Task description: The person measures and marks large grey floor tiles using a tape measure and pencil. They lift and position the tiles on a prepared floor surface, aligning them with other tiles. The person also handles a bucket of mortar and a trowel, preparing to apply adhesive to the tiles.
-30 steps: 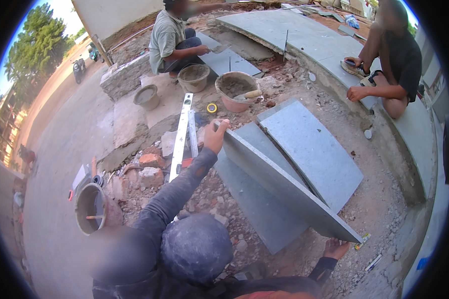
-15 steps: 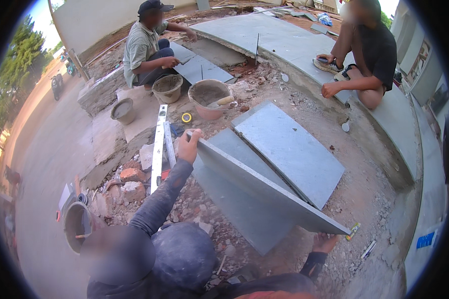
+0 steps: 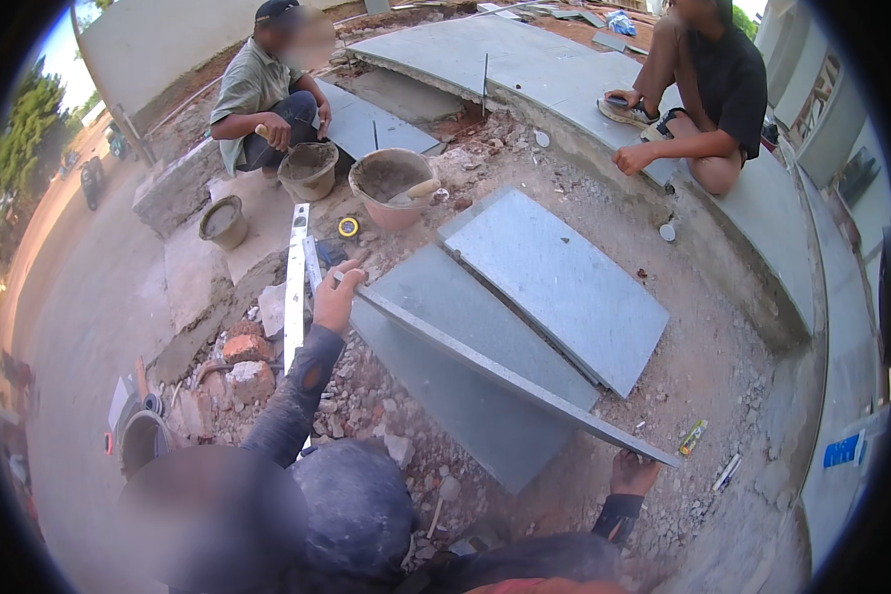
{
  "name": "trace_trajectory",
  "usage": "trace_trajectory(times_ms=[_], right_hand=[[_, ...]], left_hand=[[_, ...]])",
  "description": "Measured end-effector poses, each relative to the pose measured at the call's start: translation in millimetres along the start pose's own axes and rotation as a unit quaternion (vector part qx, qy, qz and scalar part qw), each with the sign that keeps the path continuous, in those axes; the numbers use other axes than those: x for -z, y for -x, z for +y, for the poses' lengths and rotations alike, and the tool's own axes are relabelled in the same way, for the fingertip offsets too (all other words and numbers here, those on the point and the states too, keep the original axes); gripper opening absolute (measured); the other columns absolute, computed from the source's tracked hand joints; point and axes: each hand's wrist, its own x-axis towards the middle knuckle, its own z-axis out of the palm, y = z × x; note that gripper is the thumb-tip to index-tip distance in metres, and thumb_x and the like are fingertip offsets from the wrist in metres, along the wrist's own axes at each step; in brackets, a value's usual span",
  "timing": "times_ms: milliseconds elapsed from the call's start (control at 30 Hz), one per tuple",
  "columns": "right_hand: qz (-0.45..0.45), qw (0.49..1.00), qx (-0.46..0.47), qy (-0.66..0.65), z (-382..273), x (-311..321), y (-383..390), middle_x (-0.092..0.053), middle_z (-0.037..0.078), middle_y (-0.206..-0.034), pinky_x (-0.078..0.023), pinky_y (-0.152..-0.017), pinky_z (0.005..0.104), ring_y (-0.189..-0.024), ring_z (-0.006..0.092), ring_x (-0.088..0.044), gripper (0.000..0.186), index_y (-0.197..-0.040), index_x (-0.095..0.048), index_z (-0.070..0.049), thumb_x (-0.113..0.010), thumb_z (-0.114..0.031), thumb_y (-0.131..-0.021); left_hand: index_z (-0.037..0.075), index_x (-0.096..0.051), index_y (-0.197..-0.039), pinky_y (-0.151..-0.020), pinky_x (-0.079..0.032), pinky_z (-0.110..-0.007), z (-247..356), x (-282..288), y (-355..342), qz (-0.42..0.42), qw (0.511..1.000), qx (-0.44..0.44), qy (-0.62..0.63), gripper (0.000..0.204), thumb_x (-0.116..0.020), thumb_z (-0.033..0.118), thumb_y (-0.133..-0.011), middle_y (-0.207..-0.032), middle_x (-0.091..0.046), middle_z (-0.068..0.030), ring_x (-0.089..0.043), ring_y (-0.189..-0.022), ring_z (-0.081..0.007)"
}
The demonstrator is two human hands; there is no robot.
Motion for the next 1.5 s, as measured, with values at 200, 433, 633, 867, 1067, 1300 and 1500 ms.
trace_trajectory(times_ms=[200, 433, 633, 867, 1067, 1300, 1500], right_hand=[[-0.094, 0.986, 0.133, 0.031, 14, 28, 15, -0.057, 0.008, -0.091, -0.046, -0.082, 0.0364, -0.089, 0.0216, -0.056, 0.022, -0.092, -0.057, -0.007, -0.053, -0.027, -0.083], [-0.167, 0.985, -0.003, 0.047, 15, 50, 36, -0.056, 0.016, -0.103, -0.044, -0.086, 0.0373, -0.098, 0.0266, -0.054, 0.032, -0.105, -0.052, 0.002, -0.049, -0.022, -0.082], [-0.100, 0.972, 0.005, 0.211, 19, 66, 57, -0.053, 0.016, -0.112, -0.043, -0.087, 0.0347, -0.101, 0.0257, -0.053, 0.045, -0.119, -0.045, 0.005, -0.048, -0.020, -0.082], [-0.095, 0.965, -0.010, 0.243, 32, 75, 71, -0.052, 0.016, -0.116, -0.044, -0.085, 0.0329, -0.101, 0.0241, -0.054, 0.042, -0.119, -0.047, 0.006, -0.047, -0.023, -0.088], [0.024, 0.970, -0.083, 0.229, 62, 78, 61, -0.059, 0.017, -0.104, -0.048, -0.077, 0.0312, -0.090, 0.0212, -0.059, 0.043, -0.111, -0.052, 0.008, -0.048, -0.030, -0.090], [0.041, 0.973, -0.014, 0.228, 102, 84, 52, -0.062, 0.014, -0.096, -0.048, -0.072, 0.0302, -0.080, 0.0188, -0.061, 0.043, -0.103, -0.057, 0.010, -0.048, -0.031, -0.091], [0.064, 0.981, 0.010, 0.183, 117, 73, 18, -0.063, 0.013, -0.094, -0.048, -0.072, 0.0289, -0.079, 0.0186, -0.061, 0.043, -0.102, -0.058, 0.011, -0.050, -0.029, -0.089]], left_hand=[[-0.006, -0.058, -0.102, -0.075, -0.049, -0.032, 17, 55, 27, -0.117, 0.965, 0.208, 0.106, 0.028, -0.058, 0.014, -0.083, -0.091, -0.061, -0.0119, -0.061, -0.082, -0.0201], [-0.006, -0.058, -0.100, -0.070, -0.050, -0.034, 6, 91, 46, -0.134, 0.946, 0.294, 0.025, 0.026, -0.059, 0.015, -0.084, -0.092, -0.062, -0.0139, -0.061, -0.075, -0.0201], [-0.008, -0.062, -0.098, -0.065, -0.048, -0.032, -26, 111, 56, -0.153, 0.936, 0.280, -0.147, 0.041, -0.064, 0.029, -0.081, -0.084, -0.063, -0.0146, -0.061, -0.070, -0.0211], [-0.008, -0.064, -0.095, -0.074, -0.047, -0.032, -83, 115, 72, -0.150, 0.868, 0.255, -0.398, 0.078, -0.053, 0.067, -0.073, -0.082, -0.064, -0.0173, -0.062, -0.078, -0.0234], [-0.004, -0.065, -0.094, -0.081, -0.043, -0.037, -125, 99, 96, -0.060, 0.862, 0.226, -0.450, 0.081, -0.042, 0.071, -0.075, -0.086, -0.065, -0.0203, -0.061, -0.085, -0.0306], [0.001, -0.065, -0.082, -0.075, -0.042, -0.039, -140, 78, 67, -0.019, 0.878, 0.201, -0.434, 0.071, -0.040, 0.067, -0.079, -0.079, -0.063, -0.0183, -0.061, -0.079, -0.0312], [0.001, -0.066, -0.083, -0.076, -0.043, -0.037, -149, 43, 26, -0.043, 0.895, 0.168, -0.411, 0.067, -0.045, 0.064, -0.078, -0.080, -0.064, -0.0182, -0.062, -0.081, -0.0293]])
